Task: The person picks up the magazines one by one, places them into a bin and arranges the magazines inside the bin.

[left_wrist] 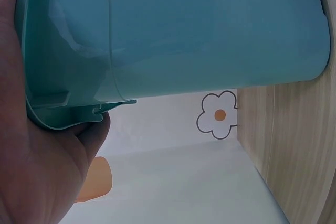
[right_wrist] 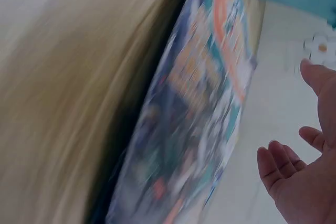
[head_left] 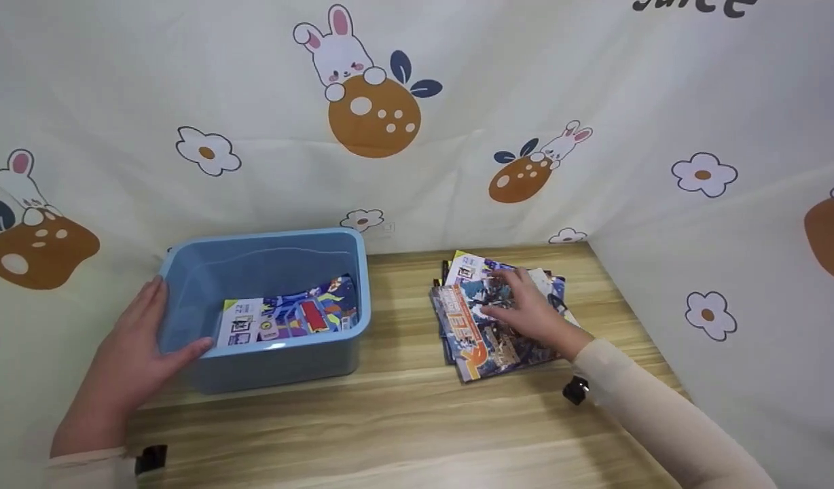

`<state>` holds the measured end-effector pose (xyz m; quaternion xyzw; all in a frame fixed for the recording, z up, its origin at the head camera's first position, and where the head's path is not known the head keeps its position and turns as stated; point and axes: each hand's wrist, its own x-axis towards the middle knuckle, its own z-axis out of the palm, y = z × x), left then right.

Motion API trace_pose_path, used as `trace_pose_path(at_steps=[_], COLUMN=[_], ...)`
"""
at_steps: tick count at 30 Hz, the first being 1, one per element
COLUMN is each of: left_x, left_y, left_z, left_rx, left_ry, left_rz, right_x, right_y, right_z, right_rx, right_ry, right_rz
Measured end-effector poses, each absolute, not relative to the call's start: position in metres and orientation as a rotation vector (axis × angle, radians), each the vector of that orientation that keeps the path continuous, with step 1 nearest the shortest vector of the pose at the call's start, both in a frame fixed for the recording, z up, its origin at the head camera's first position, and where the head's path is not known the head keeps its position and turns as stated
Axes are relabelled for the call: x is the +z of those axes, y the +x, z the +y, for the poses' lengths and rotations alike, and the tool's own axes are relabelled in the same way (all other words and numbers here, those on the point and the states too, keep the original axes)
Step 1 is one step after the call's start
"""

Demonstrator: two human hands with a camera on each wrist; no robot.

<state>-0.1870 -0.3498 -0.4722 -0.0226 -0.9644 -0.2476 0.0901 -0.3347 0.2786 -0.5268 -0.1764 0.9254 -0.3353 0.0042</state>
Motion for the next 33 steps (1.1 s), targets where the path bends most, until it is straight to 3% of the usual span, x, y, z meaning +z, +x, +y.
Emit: trace_pose_path(at_steps=[16,33], left_x=[-0.473,-0.473], left_y=[-0.188,-0.188], left_z=[-0.351,-0.35], left_rx=[-0.741,-0.741], left_ry=[-0.084,-0.083], left_rz=[-2.863,-2.86], right_x=[-0.555,-0.553], right_y=[-0.33,-0.333], right_z=[0.376,0.394], right_rx=[-0.926,-0.932], right_ry=[-0.306,-0.228], right_rz=[3.02,2.871])
